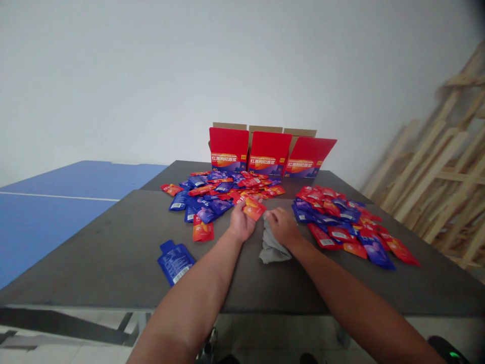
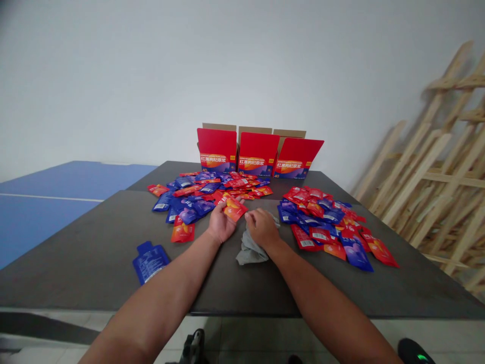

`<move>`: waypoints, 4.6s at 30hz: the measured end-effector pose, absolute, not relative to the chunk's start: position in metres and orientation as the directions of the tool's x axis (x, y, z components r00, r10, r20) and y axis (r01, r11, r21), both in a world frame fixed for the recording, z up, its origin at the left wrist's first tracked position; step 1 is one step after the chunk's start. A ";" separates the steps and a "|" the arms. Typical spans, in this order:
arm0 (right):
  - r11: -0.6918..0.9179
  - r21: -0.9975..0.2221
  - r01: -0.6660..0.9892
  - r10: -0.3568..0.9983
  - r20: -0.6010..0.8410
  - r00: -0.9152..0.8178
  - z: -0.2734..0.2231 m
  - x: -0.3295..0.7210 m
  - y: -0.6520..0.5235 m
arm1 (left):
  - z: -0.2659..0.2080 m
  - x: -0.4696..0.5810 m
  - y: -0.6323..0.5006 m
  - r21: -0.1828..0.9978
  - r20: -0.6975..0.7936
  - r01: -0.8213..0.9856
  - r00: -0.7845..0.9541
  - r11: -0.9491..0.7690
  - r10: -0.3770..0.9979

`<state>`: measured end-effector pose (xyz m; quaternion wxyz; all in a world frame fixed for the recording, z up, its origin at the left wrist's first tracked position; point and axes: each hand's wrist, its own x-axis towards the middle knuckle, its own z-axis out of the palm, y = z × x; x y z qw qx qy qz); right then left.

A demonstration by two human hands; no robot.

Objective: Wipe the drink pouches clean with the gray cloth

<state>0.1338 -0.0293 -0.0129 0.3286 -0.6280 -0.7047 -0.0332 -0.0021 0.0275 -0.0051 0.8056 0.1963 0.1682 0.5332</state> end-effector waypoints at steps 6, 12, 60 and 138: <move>-0.068 -0.313 0.947 0.951 0.267 0.156 -0.028 0.147 -0.018 | -0.002 -0.007 0.024 0.505 -0.153 -0.752 0.404 0.423 0.902; 0.361 -0.406 0.840 0.867 0.478 -0.142 -0.024 0.153 -0.018 | -0.002 -0.016 0.028 0.477 -0.131 -0.706 0.533 0.524 0.836; 0.756 0.086 0.649 0.438 0.669 -0.600 -0.014 0.130 -0.035 | -0.005 -0.015 0.024 0.534 -0.211 -0.432 0.764 0.727 0.609; 0.340 -0.440 0.831 0.608 0.777 0.163 -0.026 0.163 0.008 | -0.004 -0.018 0.029 0.453 -0.153 -0.614 0.660 0.646 0.735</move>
